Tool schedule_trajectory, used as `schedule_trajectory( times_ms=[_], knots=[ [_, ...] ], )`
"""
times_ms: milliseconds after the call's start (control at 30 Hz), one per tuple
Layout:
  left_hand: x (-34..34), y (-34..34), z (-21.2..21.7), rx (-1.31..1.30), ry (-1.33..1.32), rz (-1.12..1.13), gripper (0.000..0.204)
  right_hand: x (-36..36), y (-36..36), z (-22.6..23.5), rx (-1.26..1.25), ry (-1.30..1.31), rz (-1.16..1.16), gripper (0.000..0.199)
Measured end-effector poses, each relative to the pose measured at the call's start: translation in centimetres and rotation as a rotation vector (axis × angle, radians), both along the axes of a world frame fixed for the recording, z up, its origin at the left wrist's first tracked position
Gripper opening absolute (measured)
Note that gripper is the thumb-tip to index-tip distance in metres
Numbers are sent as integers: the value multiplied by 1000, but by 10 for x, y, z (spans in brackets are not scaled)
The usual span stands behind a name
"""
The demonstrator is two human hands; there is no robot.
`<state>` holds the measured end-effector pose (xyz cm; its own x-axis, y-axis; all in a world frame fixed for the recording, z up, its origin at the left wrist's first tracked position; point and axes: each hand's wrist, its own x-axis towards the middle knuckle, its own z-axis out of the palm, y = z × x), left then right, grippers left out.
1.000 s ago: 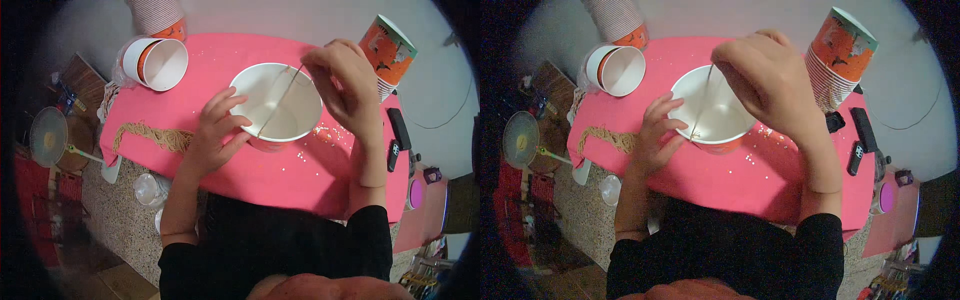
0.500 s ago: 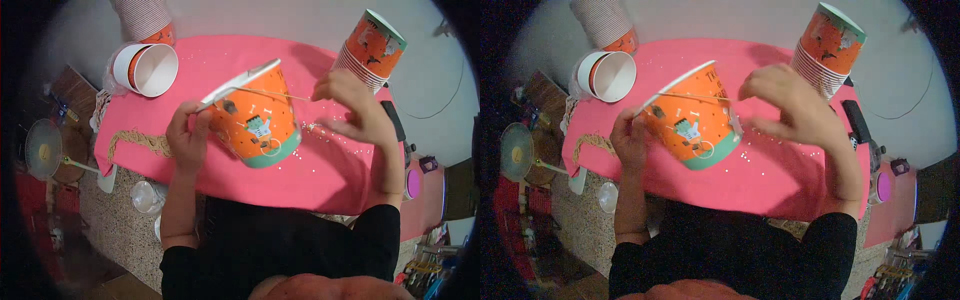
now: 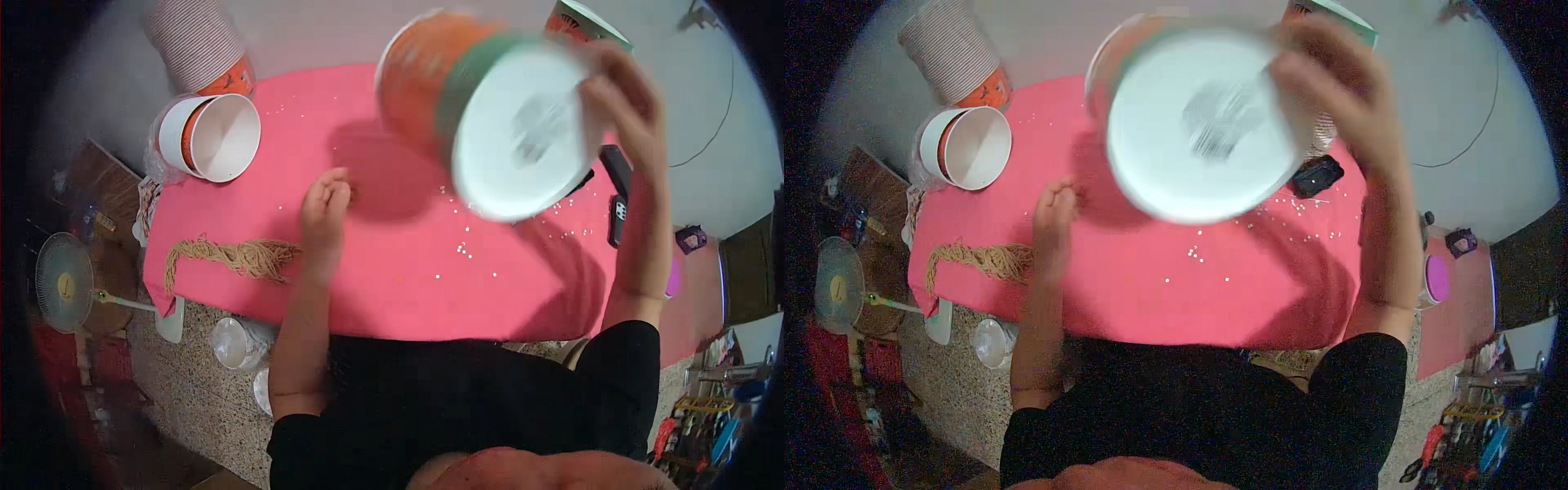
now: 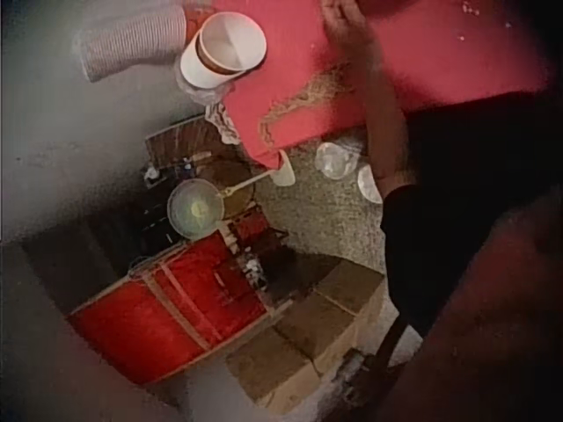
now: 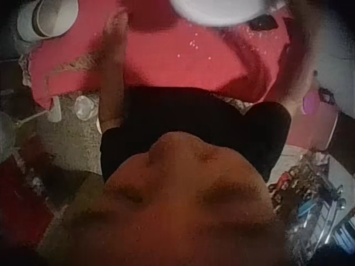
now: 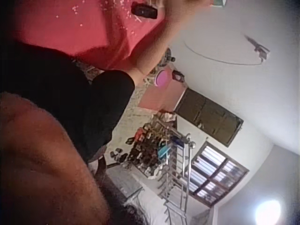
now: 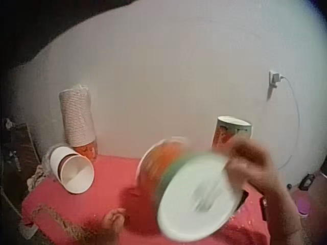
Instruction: Wrapping rubber bands around the rims of paper buckets for packaging or assembly.
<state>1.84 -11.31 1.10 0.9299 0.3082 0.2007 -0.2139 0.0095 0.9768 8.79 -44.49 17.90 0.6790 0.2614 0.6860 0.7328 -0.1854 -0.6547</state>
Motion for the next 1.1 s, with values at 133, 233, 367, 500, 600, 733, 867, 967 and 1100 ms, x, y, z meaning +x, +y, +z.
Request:
schedule_trajectory(
  times_ms=[133, 233, 367, 500, 600, 733, 867, 967, 1100],
  knots=[
    [2, -9, -11, 80, 46, -63, 24, 56, -81, 54, 441, -80, -392, 45],
    [-2, -9, -18, 86, 42, -93, 23, 96, -139, 84, 328, -224, -386, 47],
    [3, -12, -23, 102, 31, -158, 21, 125, -212, 121, 202, -48, -412, 45],
    [-4, -7, -26, 206, 19, -105, 18, 77, -117, 129, 109, -230, -550, 26],
    [0, -11, -26, 224, 21, -135, 18, 84, -131, 141, -36, -191, -605, 26],
    [1, -11, -29, 237, 9, -149, 15, 118, -140, 143, -394, 85, -427, 25],
    [1, -8, -30, 354, 30, -111, 13, 122, -123, 135, -308, 80, -752, 33],
    [-1, -7, -32, 289, -14, -125, 12, 131, -119, 134, -445, 81, -726, 35],
    [-5, -11, -25, 367, -81, -118, 11, 138, -114, 134, -518, 219, -730, 36]
  ],
)
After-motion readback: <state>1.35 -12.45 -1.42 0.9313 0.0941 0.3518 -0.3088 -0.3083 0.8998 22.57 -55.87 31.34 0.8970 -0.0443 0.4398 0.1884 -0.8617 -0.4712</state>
